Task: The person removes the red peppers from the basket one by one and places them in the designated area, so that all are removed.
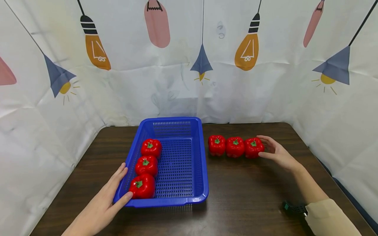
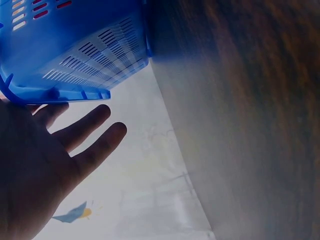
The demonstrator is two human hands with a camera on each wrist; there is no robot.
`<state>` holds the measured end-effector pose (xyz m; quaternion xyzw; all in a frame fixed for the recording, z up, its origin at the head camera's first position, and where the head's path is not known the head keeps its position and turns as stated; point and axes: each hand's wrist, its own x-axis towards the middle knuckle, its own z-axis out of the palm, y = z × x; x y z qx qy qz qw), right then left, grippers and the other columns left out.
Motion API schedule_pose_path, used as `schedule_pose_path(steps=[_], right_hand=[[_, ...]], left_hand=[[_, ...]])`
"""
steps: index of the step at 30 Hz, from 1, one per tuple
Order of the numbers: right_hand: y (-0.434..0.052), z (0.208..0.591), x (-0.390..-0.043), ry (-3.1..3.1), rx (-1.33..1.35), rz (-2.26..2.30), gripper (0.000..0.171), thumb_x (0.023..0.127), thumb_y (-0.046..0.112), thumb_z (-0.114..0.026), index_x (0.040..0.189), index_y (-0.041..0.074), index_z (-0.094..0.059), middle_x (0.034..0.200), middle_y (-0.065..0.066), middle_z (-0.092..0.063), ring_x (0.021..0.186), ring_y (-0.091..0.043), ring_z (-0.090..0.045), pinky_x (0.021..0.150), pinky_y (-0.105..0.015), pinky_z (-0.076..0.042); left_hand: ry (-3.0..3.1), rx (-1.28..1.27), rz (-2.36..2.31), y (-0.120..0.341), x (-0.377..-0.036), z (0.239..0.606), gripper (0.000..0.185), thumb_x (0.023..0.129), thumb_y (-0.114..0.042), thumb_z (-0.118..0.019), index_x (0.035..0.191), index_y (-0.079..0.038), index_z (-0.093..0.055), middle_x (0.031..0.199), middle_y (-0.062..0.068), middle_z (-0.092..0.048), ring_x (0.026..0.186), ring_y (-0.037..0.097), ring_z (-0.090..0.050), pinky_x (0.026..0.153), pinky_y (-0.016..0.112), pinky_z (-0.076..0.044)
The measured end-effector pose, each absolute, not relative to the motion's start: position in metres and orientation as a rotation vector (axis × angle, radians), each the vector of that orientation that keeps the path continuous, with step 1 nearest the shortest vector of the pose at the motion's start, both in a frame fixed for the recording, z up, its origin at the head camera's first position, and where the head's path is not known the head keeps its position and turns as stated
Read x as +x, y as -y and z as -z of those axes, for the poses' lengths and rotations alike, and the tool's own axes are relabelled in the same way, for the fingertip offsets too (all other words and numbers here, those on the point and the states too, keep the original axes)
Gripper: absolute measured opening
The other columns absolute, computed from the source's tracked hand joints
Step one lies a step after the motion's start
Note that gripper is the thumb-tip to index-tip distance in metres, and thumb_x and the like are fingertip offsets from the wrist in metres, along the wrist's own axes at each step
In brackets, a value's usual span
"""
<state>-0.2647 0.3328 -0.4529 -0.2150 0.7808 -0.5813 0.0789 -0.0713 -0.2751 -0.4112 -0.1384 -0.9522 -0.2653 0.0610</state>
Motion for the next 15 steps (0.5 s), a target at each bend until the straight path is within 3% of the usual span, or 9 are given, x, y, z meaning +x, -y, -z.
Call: schedule_pose_path(steps=[5,10,13,15], right_hand=[[-0.332,0.451,-0.265,-2.354,-0.630,1.724,0.067,0.099,0.006,-0.067,0.156,0.002,-0.032,0.157,-0.024,-0.034,0.132,-0.006,-0.044,0.097,-0.019,-0.048],[-0.335,0.448,-0.265,-2.420,-0.645,1.670,0.068,0.099,0.008,-0.067,0.156,0.002,-0.032,0.157,-0.022,-0.036,0.134,-0.005,-0.041,0.100,-0.017,-0.044],[-0.339,0.444,-0.266,-2.433,-0.694,1.670,0.065,0.100,0.004,-0.066,0.156,0.003,-0.033,0.157,-0.021,-0.038,0.134,-0.004,-0.042,0.101,-0.017,-0.043],[-0.340,0.441,-0.267,-2.427,-0.724,1.687,0.064,0.100,0.002,-0.064,0.156,0.005,-0.034,0.155,-0.017,-0.041,0.134,-0.007,-0.043,0.100,-0.018,-0.045]], left_hand=[[2.884,-0.412,0.797,0.275,-0.071,0.411,0.081,0.100,-0.037,-0.067,0.165,-0.020,-0.021,0.170,0.004,-0.016,0.148,0.041,-0.032,0.101,0.011,-0.021],[2.895,-0.407,0.779,0.275,-0.071,0.410,0.082,0.100,-0.038,-0.066,0.165,-0.019,-0.021,0.170,0.004,-0.016,0.147,0.041,-0.032,0.105,0.031,-0.033],[2.891,-0.413,0.785,0.275,-0.071,0.410,0.081,0.100,-0.037,-0.066,0.165,-0.019,-0.022,0.170,0.004,-0.016,0.147,0.042,-0.032,0.107,0.027,-0.031],[2.885,-0.417,0.791,0.275,-0.071,0.410,0.081,0.100,-0.037,-0.066,0.165,-0.018,-0.022,0.171,0.004,-0.016,0.148,0.042,-0.031,0.105,0.014,-0.023]])
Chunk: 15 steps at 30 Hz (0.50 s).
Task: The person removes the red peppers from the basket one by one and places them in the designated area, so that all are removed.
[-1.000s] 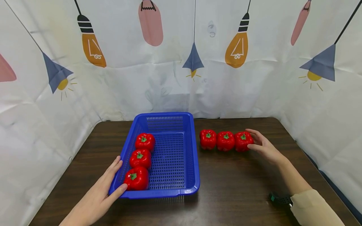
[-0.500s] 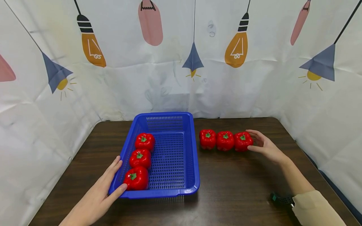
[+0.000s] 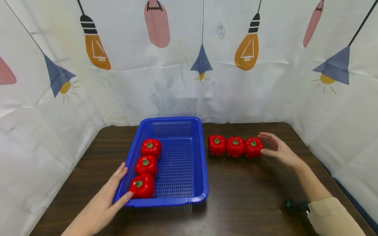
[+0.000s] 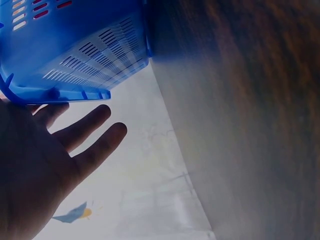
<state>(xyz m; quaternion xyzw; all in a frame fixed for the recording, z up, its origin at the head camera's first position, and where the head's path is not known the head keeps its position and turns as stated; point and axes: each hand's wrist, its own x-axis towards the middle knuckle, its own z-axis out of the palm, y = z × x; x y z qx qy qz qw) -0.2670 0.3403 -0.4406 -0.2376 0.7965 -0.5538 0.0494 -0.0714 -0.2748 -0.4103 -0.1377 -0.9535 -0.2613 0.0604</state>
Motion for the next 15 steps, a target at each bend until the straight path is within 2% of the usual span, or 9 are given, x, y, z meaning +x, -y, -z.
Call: schedule_pose_path(steps=[1,4,8,9,12,15], right_hand=[[-0.341,0.438,-0.267,-2.425,-0.739,1.697,0.063,0.100,0.001,-0.063,0.156,0.006,-0.035,0.154,-0.014,-0.043,0.135,-0.010,-0.044,0.099,-0.019,-0.046],[-0.340,0.429,-0.269,-2.429,-0.777,1.730,0.062,0.100,-0.002,-0.063,0.155,0.006,-0.037,0.150,-0.004,-0.048,0.137,-0.018,-0.045,0.098,-0.020,-0.049],[-0.332,0.414,-0.270,-2.458,-0.810,1.774,0.060,0.098,-0.006,-0.063,0.152,-0.001,-0.038,0.146,-0.002,-0.051,0.135,-0.021,-0.048,0.097,-0.021,-0.050],[-0.330,0.411,-0.270,-2.462,-0.816,1.785,0.059,0.098,-0.007,-0.063,0.151,-0.003,-0.038,0.146,-0.003,-0.051,0.134,-0.021,-0.049,0.097,-0.021,-0.050],[-0.321,0.400,-0.271,-2.477,-0.807,1.808,0.058,0.098,-0.007,-0.064,0.150,-0.006,-0.038,0.145,-0.006,-0.051,0.134,-0.017,-0.050,0.098,-0.020,-0.049],[-0.310,0.391,-0.271,-2.490,-0.793,1.815,0.057,0.099,-0.004,-0.065,0.150,-0.004,-0.040,0.145,-0.009,-0.051,0.133,-0.014,-0.051,0.099,-0.019,-0.048]], left_hand=[[2.884,-0.418,0.792,0.275,-0.071,0.410,0.080,0.100,-0.037,-0.066,0.165,-0.018,-0.022,0.171,0.004,-0.016,0.148,0.042,-0.031,0.102,0.009,-0.018],[2.879,-0.422,0.798,0.275,-0.071,0.411,0.080,0.101,-0.037,-0.066,0.165,-0.018,-0.022,0.171,0.005,-0.016,0.148,0.042,-0.030,0.101,0.004,-0.015],[2.876,-0.422,0.805,0.275,-0.071,0.410,0.080,0.101,-0.036,-0.066,0.165,-0.018,-0.022,0.171,0.005,-0.016,0.148,0.042,-0.030,0.102,0.003,-0.014],[2.879,-0.419,0.802,0.275,-0.071,0.410,0.080,0.101,-0.037,-0.066,0.165,-0.018,-0.022,0.171,0.005,-0.016,0.148,0.042,-0.030,0.102,0.004,-0.015],[2.890,-0.410,0.790,0.275,-0.071,0.409,0.081,0.100,-0.038,-0.066,0.165,-0.018,-0.022,0.171,0.005,-0.016,0.148,0.042,-0.031,0.108,0.020,-0.026],[2.896,-0.406,0.791,0.275,-0.071,0.409,0.081,0.100,-0.038,-0.066,0.165,-0.019,-0.022,0.171,0.004,-0.016,0.148,0.041,-0.031,0.106,0.023,-0.028]])
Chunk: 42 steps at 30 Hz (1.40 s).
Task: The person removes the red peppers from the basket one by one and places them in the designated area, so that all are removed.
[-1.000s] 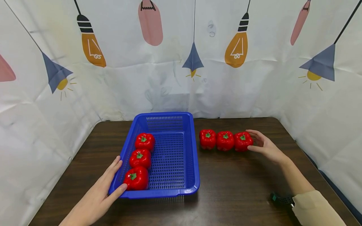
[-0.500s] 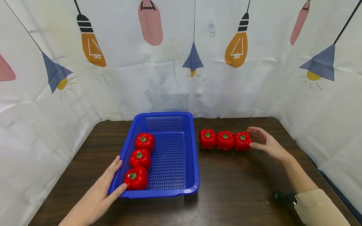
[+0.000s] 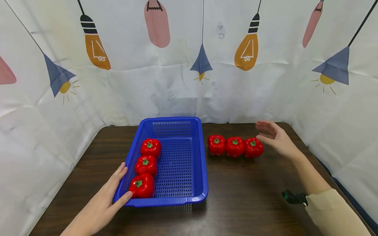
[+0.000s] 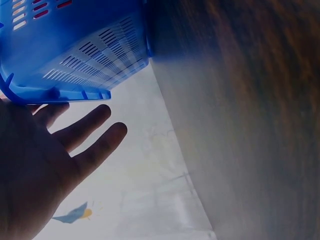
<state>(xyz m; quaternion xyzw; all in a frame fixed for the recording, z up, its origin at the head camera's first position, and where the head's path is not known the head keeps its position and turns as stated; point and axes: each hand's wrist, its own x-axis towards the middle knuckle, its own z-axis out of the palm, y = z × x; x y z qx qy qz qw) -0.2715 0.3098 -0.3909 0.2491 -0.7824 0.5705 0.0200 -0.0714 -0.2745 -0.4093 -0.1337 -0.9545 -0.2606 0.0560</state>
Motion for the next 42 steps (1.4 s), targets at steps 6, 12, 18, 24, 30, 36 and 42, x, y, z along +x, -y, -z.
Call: schedule_pose_path(steps=[6,12,18,24,30,36,42], right_hand=[[-0.284,0.378,-0.276,2.417,0.773,-1.754,0.053,0.099,0.000,-0.067,0.147,-0.001,-0.045,0.144,-0.013,-0.052,0.130,-0.012,-0.053,0.099,-0.021,-0.049],[-0.256,0.367,-0.286,2.398,0.825,-1.738,0.049,0.099,0.003,-0.067,0.144,-0.002,-0.048,0.140,-0.013,-0.055,0.128,-0.016,-0.054,0.100,-0.022,-0.049],[-0.227,0.356,-0.290,2.398,0.912,-1.740,0.048,0.100,0.006,-0.068,0.143,-0.002,-0.049,0.140,-0.014,-0.054,0.130,-0.028,-0.053,0.101,-0.025,-0.049],[-0.196,0.353,-0.292,2.378,0.980,-1.768,0.044,0.100,0.005,-0.067,0.141,-0.003,-0.051,0.139,-0.013,-0.055,0.127,-0.027,-0.055,0.103,-0.029,-0.048],[-0.161,0.354,-0.292,2.391,1.067,-1.794,0.043,0.100,0.008,-0.069,0.140,0.003,-0.054,0.138,-0.008,-0.057,0.127,-0.025,-0.055,0.102,-0.036,-0.051],[-0.130,0.358,-0.292,2.433,1.169,-1.746,0.041,0.099,0.009,-0.069,0.138,0.008,-0.056,0.135,-0.009,-0.060,0.128,-0.037,-0.054,0.102,-0.039,-0.051],[-0.106,0.363,-0.291,2.482,1.232,-1.685,0.040,0.099,0.011,-0.070,0.137,0.011,-0.057,0.133,-0.003,-0.060,0.126,-0.027,-0.057,0.100,-0.036,-0.052]], left_hand=[[2.876,-0.424,0.816,0.275,-0.071,0.411,0.080,0.101,-0.037,-0.066,0.165,-0.018,-0.022,0.171,0.004,-0.015,0.149,0.041,-0.029,0.101,0.002,-0.015],[2.870,-0.434,0.810,0.275,-0.071,0.411,0.080,0.101,-0.036,-0.066,0.165,-0.017,-0.022,0.171,0.005,-0.015,0.150,0.040,-0.028,0.102,0.001,-0.014],[2.848,-0.455,0.839,0.275,-0.071,0.412,0.081,0.100,-0.033,-0.067,0.165,-0.016,-0.022,0.171,0.004,-0.015,0.150,0.041,-0.027,0.102,0.000,-0.014],[2.839,-0.461,0.849,0.275,-0.071,0.412,0.081,0.100,-0.031,-0.068,0.165,-0.018,-0.021,0.171,0.004,-0.015,0.150,0.039,-0.027,0.102,0.000,-0.015],[2.823,-0.474,0.853,0.276,-0.071,0.414,0.082,0.099,-0.030,-0.069,0.165,-0.018,-0.022,0.170,0.005,-0.017,0.151,0.034,-0.027,0.102,0.000,-0.016],[2.811,-0.478,0.855,0.277,-0.070,0.414,0.082,0.099,-0.029,-0.070,0.165,-0.017,-0.023,0.170,0.006,-0.018,0.150,0.035,-0.028,0.103,0.000,-0.017],[2.801,-0.483,0.856,0.276,-0.070,0.415,0.081,0.099,-0.028,-0.069,0.165,-0.017,-0.023,0.170,0.006,-0.017,0.153,0.028,-0.024,0.104,0.001,-0.016]])
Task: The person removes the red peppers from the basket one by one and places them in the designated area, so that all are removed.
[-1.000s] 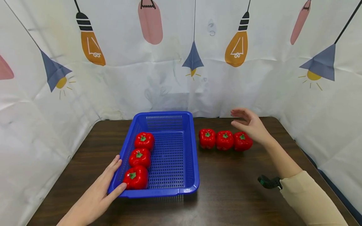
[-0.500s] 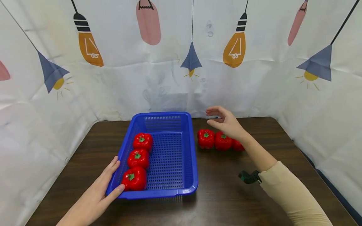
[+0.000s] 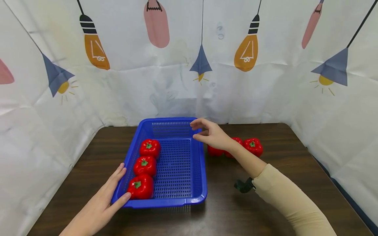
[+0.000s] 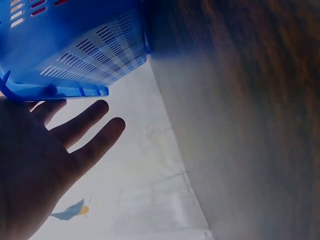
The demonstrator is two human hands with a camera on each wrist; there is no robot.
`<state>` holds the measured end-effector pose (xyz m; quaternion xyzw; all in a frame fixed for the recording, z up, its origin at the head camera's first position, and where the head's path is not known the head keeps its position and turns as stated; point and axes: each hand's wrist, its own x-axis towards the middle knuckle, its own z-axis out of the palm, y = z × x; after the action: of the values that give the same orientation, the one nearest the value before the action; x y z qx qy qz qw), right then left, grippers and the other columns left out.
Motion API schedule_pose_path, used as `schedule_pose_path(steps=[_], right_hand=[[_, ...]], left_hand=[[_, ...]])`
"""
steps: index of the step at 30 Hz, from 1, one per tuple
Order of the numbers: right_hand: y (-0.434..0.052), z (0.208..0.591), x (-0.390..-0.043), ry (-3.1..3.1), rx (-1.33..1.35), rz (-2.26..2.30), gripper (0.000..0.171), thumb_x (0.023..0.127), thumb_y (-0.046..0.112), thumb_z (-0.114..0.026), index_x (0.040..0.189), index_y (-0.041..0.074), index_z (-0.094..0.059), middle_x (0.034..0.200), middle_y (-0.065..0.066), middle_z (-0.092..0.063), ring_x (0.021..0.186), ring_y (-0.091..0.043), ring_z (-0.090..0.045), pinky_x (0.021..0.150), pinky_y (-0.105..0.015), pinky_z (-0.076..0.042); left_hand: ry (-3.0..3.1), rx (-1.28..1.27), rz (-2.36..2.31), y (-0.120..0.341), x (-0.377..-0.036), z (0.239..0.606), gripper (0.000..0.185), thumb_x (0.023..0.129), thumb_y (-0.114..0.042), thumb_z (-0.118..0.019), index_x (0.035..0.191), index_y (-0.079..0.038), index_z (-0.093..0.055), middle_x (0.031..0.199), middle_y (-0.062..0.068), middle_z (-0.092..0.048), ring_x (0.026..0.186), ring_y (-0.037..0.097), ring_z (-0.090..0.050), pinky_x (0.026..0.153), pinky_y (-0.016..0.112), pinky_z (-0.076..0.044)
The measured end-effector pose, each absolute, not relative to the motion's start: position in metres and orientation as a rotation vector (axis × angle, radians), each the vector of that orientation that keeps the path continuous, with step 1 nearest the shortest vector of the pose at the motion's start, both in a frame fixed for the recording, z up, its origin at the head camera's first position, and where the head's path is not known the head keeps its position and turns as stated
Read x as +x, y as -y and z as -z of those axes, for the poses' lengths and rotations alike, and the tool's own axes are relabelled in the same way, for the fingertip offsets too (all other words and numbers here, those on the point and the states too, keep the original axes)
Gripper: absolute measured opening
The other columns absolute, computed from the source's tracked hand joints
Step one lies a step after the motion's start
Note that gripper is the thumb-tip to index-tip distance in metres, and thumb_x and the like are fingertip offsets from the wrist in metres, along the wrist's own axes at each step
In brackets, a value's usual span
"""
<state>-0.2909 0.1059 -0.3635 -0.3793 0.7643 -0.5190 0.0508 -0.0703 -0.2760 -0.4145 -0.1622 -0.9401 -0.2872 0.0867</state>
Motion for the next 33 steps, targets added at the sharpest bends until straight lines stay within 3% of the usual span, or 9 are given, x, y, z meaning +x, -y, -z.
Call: schedule_pose_path(steps=[5,13,20,28,33], right_hand=[[-0.090,0.366,-0.291,-2.316,-1.178,1.555,0.040,0.099,0.013,-0.070,0.136,0.012,-0.057,0.132,-0.001,-0.061,0.125,-0.025,-0.058,0.100,-0.038,-0.052],[-0.068,0.372,-0.292,-2.298,-1.215,1.481,0.043,0.098,0.014,-0.071,0.138,0.011,-0.056,0.133,-0.003,-0.061,0.124,-0.023,-0.059,0.100,-0.043,-0.052],[-0.047,0.375,-0.292,-2.267,-1.250,1.444,0.042,0.098,0.013,-0.071,0.137,0.010,-0.056,0.133,-0.003,-0.061,0.125,-0.030,-0.059,0.097,-0.037,-0.054],[-0.024,0.379,-0.294,-2.260,-1.248,1.368,0.044,0.097,0.014,-0.072,0.138,0.010,-0.055,0.135,-0.003,-0.061,0.122,-0.017,-0.061,0.096,-0.037,-0.055],[-0.012,0.383,-0.294,-2.241,-1.243,1.316,0.047,0.097,0.014,-0.071,0.140,0.010,-0.053,0.139,-0.005,-0.058,0.127,-0.025,-0.058,0.098,-0.038,-0.054]], left_hand=[[2.795,-0.482,0.860,0.276,-0.070,0.417,0.081,0.099,-0.028,-0.069,0.165,-0.017,-0.023,0.170,0.006,-0.017,0.154,0.021,-0.022,0.104,0.001,-0.015],[2.804,-0.476,0.861,0.276,-0.070,0.417,0.080,0.100,-0.029,-0.068,0.165,-0.018,-0.022,0.170,0.007,-0.017,0.152,0.033,-0.025,0.103,0.001,-0.017],[2.798,-0.480,0.854,0.276,-0.070,0.417,0.080,0.100,-0.029,-0.069,0.165,-0.017,-0.024,0.170,0.007,-0.018,0.152,0.032,-0.025,0.104,0.001,-0.016],[2.829,-0.456,0.859,0.276,-0.071,0.415,0.080,0.100,-0.032,-0.068,0.165,-0.018,-0.022,0.170,0.006,-0.017,0.148,0.042,-0.030,0.102,0.003,-0.019],[2.835,-0.452,0.858,0.276,-0.071,0.415,0.080,0.100,-0.032,-0.068,0.165,-0.018,-0.022,0.171,0.005,-0.016,0.148,0.042,-0.029,0.102,0.003,-0.018]])
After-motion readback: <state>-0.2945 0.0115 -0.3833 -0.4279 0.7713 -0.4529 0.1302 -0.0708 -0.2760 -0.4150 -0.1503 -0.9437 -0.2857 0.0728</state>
